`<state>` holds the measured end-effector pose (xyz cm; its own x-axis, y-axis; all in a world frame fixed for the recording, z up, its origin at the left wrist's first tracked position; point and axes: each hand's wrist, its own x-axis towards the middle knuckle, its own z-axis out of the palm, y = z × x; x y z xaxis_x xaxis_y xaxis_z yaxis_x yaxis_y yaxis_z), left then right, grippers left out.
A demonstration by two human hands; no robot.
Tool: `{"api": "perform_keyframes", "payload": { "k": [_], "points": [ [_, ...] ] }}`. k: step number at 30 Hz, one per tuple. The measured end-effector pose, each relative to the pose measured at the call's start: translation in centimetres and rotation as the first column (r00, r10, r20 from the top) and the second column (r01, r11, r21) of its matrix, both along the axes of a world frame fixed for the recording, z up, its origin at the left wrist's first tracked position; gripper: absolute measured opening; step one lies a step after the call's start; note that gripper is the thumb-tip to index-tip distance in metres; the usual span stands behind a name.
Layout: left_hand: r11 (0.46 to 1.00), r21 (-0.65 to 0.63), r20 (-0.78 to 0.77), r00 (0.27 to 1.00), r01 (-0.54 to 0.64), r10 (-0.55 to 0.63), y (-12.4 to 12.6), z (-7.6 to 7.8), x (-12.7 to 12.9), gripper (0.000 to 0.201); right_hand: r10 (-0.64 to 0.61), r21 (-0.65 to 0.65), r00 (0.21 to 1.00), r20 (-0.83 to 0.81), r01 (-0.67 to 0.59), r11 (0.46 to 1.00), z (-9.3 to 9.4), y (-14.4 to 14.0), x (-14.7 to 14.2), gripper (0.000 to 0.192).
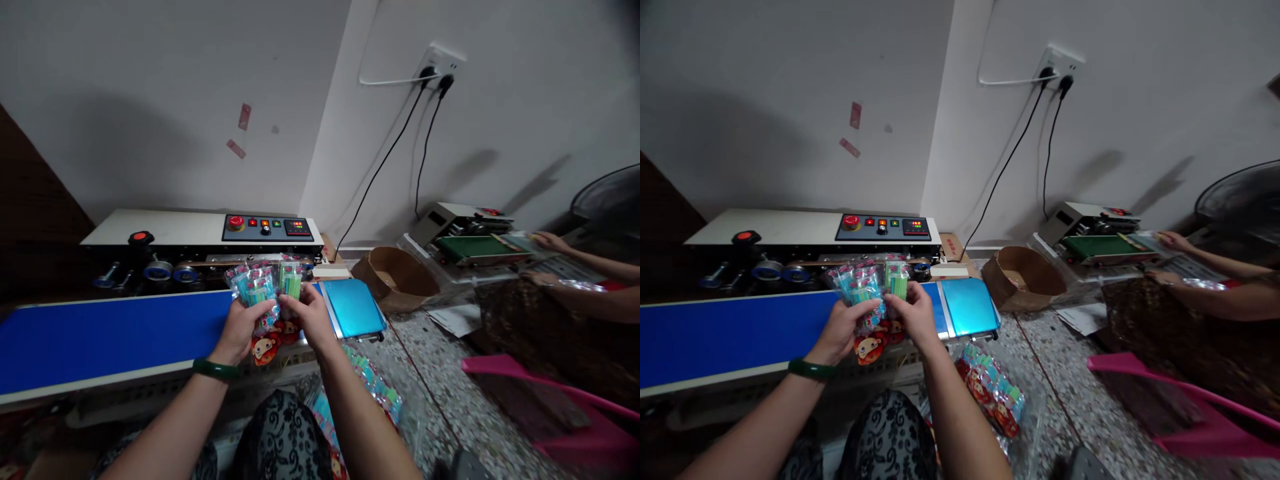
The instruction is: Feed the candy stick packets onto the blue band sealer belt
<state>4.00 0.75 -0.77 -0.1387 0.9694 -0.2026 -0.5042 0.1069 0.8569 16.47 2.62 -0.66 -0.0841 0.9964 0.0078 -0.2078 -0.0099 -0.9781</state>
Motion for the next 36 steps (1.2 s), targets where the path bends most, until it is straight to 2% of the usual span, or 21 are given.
{"api": "perform_keyframes", "payload": {
  "k": [3, 6, 10, 13, 16, 21, 27, 36],
  "points": [
    [1.000, 0.000, 0.005, 1.000, -0.021, 0.021, 0.1, -0.1, -0.1, 0.038, -0.050, 0.004, 0.999, -0.015, 0.050, 0.999, -0.5, 0.1, 0.6, 0.021],
    [0.999, -0.040, 0.024, 1.000, -0.007, 0.008, 0.3, -0.3, -0.2, 0.029, -0.064, -0.008, 0.996, -0.054, 0.064, 0.998, -0.5, 0.1, 1.5, 0.022],
    [0.997, -0.077, 0.040, 0.999, 0.011, -0.007, 0.4, -0.4, -0.5, 0.026, -0.074, -0.024, 0.997, -0.011, 0.074, 0.997, -0.4, 0.2, 2.8, 0.023],
    [0.995, -0.089, 0.048, 0.998, -0.038, 0.042, 0.6, -0.1, -1.0, 0.026, -0.219, -0.047, 0.975, 0.019, 0.220, 0.974, -1.1, 0.8, 4.8, 0.027],
    [0.992, -0.092, 0.056, 0.995, -0.081, 0.086, 0.7, 0.3, -1.5, 0.028, -0.299, -0.155, 0.949, 0.105, 0.312, 0.937, -2.5, 1.9, 7.3, 0.027],
    [0.994, -0.087, 0.061, 0.996, -0.065, 0.070, 0.4, 0.6, -1.7, 0.027, -0.220, -0.302, 0.943, 0.251, 0.292, 0.907, -4.1, 3.6, 9.0, 0.021],
    [0.996, -0.073, 0.054, 0.997, -0.052, 0.056, 0.4, 0.6, -1.7, 0.027, -0.113, -0.378, 0.962, 0.249, 0.204, 0.903, -3.3, 4.7, 7.2, 0.016],
    [0.996, -0.062, 0.101, 0.993, -0.057, 0.063, 0.3, 0.7, -2.0, 0.029, -0.054, -0.430, 0.976, 0.209, 0.141, 0.892, -2.7, 6.5, 6.6, 0.009]
  ]
}}
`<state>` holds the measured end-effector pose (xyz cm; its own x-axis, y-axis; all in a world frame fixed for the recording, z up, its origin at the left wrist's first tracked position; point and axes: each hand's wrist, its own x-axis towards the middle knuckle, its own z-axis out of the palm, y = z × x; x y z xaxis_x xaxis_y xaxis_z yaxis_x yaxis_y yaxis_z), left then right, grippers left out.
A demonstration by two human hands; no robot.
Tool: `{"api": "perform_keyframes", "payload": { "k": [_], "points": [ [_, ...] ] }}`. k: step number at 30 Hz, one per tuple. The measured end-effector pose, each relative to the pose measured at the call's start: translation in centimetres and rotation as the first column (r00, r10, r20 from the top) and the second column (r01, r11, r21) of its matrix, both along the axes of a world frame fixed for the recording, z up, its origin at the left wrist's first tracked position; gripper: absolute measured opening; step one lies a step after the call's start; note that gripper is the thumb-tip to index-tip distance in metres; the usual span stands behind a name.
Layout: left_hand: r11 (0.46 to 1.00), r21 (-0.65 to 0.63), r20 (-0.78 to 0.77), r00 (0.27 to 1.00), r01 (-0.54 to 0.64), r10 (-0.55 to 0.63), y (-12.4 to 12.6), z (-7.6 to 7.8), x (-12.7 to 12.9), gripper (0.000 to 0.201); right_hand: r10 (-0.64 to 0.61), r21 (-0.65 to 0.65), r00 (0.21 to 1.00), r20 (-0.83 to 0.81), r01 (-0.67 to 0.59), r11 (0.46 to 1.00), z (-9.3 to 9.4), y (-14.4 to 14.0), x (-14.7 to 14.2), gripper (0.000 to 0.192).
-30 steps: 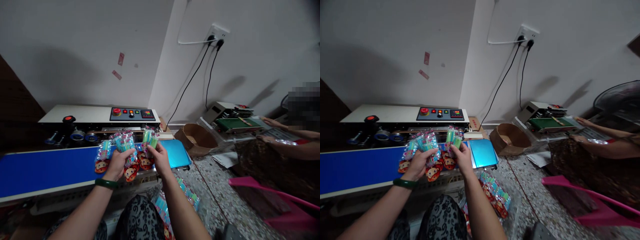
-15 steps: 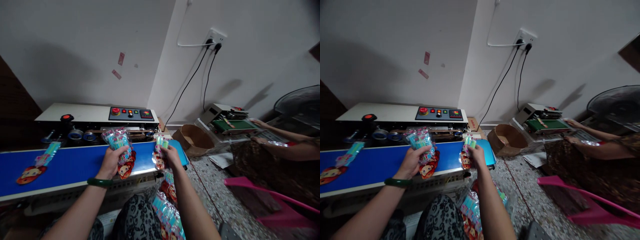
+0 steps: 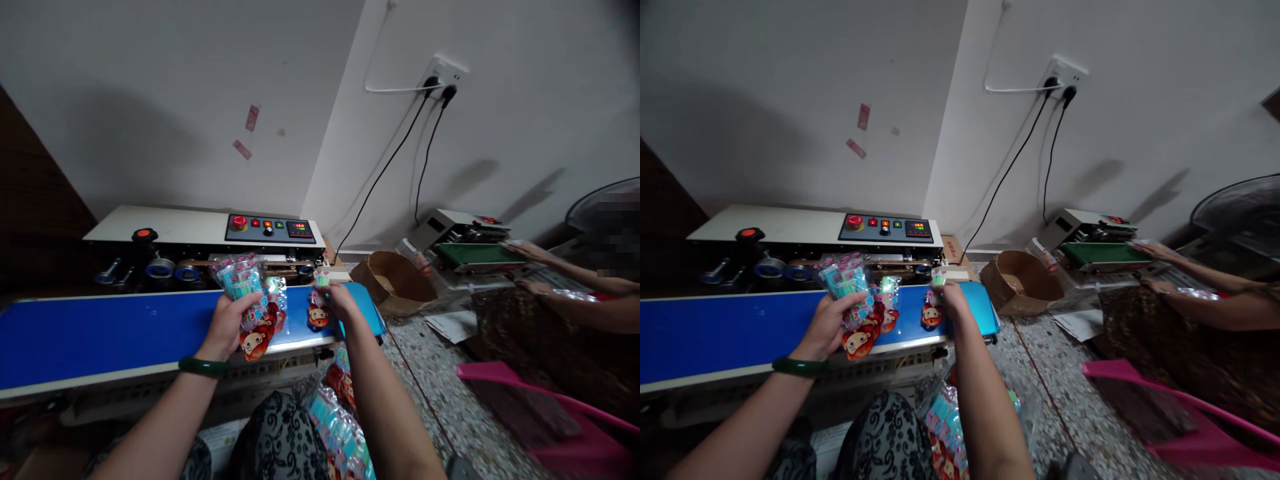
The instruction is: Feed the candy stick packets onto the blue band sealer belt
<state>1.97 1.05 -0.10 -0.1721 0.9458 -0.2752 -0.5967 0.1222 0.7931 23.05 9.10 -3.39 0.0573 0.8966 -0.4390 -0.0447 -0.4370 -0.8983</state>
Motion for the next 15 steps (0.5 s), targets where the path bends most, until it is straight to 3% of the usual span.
{"api": "perform_keyframes", "payload": {
  "k": [4, 8, 10, 13, 15],
  "points": [
    [1.000, -0.013, 0.026, 0.999, 0.025, -0.024, 0.0, 0.1, 0.1, 0.031, 0.039, -0.018, 0.999, 0.013, -0.039, 0.999, 0.5, 1.3, -0.8, 0.013],
    [0.999, -0.037, 0.035, 0.999, 0.011, -0.009, 0.1, 0.0, 0.1, 0.030, -0.031, 0.084, 0.999, 0.035, 0.028, 0.996, 1.6, 0.1, -2.2, 0.014],
    [0.999, -0.022, 0.025, 0.999, 0.024, -0.024, 0.2, -0.1, 0.2, 0.031, 0.065, 0.192, 0.997, -0.030, -0.058, 0.980, 2.3, -1.7, -3.4, 0.022],
    [0.997, 0.015, 0.001, 0.997, 0.081, -0.081, 0.1, -0.3, 0.6, 0.035, 0.319, 0.361, 0.943, -0.099, -0.265, 0.894, 3.1, -4.5, -5.5, 0.031],
    [0.993, 0.024, -0.010, 0.993, 0.116, -0.116, -0.1, -0.4, 1.0, 0.036, 0.331, 0.408, 0.939, -0.090, -0.268, 0.873, 3.1, -5.6, -6.7, 0.027]
  ]
}}
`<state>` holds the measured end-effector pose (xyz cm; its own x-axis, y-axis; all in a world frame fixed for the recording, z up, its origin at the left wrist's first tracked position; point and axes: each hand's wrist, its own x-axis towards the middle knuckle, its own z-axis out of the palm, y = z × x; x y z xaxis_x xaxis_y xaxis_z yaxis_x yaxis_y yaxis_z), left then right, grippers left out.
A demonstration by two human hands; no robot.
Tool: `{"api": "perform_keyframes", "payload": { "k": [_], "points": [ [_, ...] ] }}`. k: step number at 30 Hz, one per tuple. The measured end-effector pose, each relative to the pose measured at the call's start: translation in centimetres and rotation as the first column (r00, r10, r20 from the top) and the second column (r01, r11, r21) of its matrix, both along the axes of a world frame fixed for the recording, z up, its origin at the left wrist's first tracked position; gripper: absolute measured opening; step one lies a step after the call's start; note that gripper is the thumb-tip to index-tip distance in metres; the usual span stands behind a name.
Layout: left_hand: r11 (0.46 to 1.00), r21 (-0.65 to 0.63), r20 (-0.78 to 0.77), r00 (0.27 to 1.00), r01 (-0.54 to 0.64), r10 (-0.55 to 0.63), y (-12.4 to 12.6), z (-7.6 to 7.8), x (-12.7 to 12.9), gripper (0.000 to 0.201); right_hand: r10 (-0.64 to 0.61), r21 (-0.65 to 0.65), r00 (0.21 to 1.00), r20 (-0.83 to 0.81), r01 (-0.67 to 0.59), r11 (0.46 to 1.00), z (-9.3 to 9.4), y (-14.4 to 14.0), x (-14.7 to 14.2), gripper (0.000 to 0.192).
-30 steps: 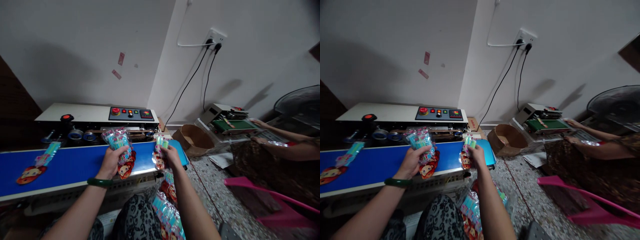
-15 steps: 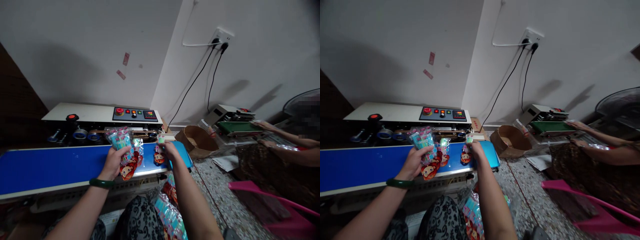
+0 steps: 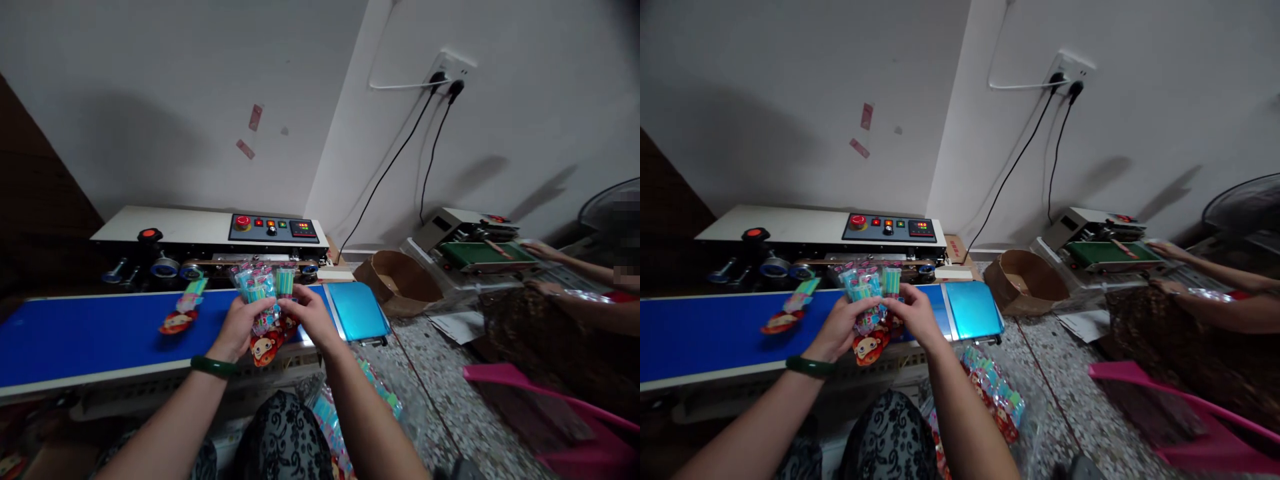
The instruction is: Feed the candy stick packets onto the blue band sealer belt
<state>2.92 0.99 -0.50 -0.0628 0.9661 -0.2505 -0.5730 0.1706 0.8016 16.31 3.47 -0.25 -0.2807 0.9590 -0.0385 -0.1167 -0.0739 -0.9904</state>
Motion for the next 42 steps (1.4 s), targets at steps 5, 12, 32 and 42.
{"api": "perform_keyframes", "payload": {
  "k": [5, 12, 32, 42],
  "points": [
    [0.999, -0.016, -0.040, 0.999, -0.028, 0.028, -0.2, -0.2, 0.1, 0.030, -0.229, -0.038, 0.969, -0.088, 0.226, 0.973, -1.0, -0.1, 0.6, 0.024],
    [0.998, -0.043, -0.053, 0.997, -0.051, 0.049, -0.1, 0.5, -0.4, 0.034, -0.421, -0.292, 0.901, 0.107, 0.433, 0.853, -2.4, 2.5, 6.8, 0.014],
    [0.998, -0.025, -0.013, 0.999, 0.052, -0.052, -0.2, -0.4, 1.5, 0.033, -0.188, -0.041, 0.982, -0.028, 0.187, 0.982, -2.0, -0.8, 1.0, 0.022],
    [0.997, -0.059, -0.058, 0.997, -0.052, 0.048, 0.2, -0.8, 0.5, 0.036, -0.337, -0.300, 0.925, 0.176, 0.376, 0.877, -2.9, 3.8, 7.4, 0.010]
  ]
}}
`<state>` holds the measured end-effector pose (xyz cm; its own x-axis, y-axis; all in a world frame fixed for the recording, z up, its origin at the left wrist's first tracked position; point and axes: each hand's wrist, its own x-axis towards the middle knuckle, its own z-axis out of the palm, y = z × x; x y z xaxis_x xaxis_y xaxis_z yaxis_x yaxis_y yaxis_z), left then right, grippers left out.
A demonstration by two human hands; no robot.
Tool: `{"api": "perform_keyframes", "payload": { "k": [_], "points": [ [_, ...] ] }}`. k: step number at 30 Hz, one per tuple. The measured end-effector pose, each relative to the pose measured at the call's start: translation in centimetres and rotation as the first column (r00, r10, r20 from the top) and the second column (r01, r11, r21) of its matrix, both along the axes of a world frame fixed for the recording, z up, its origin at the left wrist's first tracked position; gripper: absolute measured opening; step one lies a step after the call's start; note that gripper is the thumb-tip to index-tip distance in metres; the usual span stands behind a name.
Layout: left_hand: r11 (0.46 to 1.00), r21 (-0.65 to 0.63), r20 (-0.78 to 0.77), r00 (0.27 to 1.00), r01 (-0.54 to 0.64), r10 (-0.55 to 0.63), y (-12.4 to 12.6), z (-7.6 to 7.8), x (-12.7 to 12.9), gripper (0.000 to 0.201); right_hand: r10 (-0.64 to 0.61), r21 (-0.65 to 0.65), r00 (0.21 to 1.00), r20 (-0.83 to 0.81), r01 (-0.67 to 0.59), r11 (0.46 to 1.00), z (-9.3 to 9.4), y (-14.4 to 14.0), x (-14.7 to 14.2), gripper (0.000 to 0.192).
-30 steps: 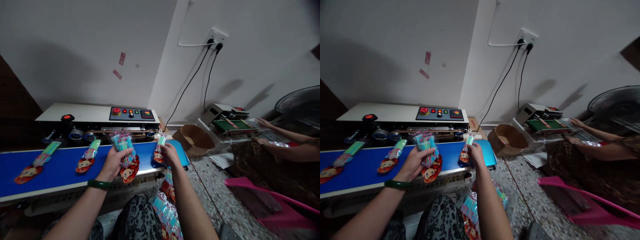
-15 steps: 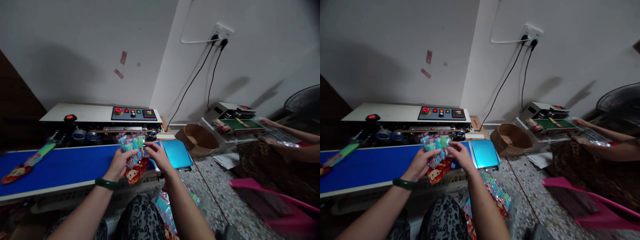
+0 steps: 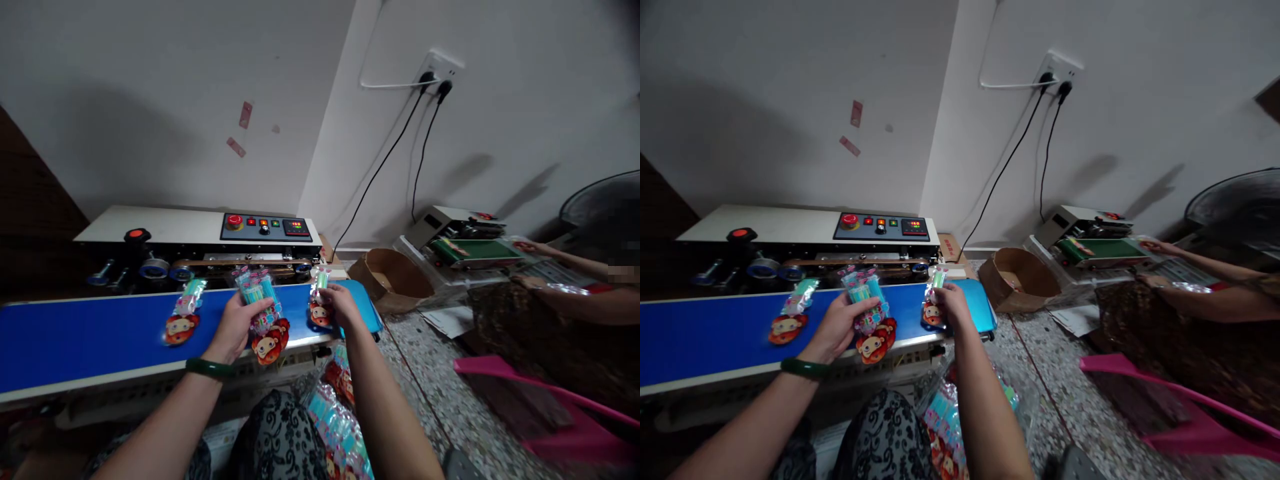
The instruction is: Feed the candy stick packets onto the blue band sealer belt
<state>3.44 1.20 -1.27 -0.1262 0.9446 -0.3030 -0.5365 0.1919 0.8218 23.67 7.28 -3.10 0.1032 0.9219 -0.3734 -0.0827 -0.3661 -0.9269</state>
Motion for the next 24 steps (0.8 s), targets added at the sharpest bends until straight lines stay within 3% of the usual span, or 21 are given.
{"api": "perform_keyframes", "payload": {
  "k": [5, 8, 12, 14, 16, 21, 24],
  "points": [
    [1.000, 0.026, -0.036, 0.999, 0.015, -0.014, 0.1, 0.0, 0.0, 0.037, 0.057, 0.002, 0.995, 0.085, -0.057, 0.998, 0.3, 1.9, -0.8, 0.014],
    [1.000, 0.021, -0.079, 0.997, -0.004, 0.006, 0.2, -0.1, 0.1, 0.039, 0.030, 0.130, 0.993, 0.113, -0.045, 0.991, 0.9, 0.5, -2.8, 0.022],
    [1.000, 0.020, -0.068, 0.998, 0.019, -0.018, 0.3, -0.4, 0.5, 0.040, 0.290, 0.311, 0.947, 0.138, -0.320, 0.895, 1.3, -3.2, -6.2, 0.051],
    [0.997, -0.003, -0.020, 0.997, 0.076, -0.076, 0.2, -0.5, 0.6, 0.034, 0.343, 0.333, 0.915, 0.214, -0.399, 0.855, 1.2, -4.5, -7.4, 0.051],
    [0.991, 0.001, 0.033, 0.991, 0.133, -0.133, 0.1, -0.4, 0.7, 0.031, 0.341, 0.344, 0.914, 0.218, -0.399, 0.850, 0.9, -5.0, -7.9, 0.044],
    [0.984, 0.090, 0.112, 0.980, 0.154, -0.164, -0.2, 0.1, 0.8, 0.035, 0.353, 0.319, 0.935, -0.037, -0.324, 0.891, 0.3, -5.1, -7.4, 0.032],
    [0.984, 0.097, 0.115, 0.980, 0.151, -0.162, -0.2, 0.2, 1.0, 0.038, 0.260, 0.318, 0.959, -0.114, -0.213, 0.924, -0.1, -5.0, -6.5, 0.032]
  ]
}}
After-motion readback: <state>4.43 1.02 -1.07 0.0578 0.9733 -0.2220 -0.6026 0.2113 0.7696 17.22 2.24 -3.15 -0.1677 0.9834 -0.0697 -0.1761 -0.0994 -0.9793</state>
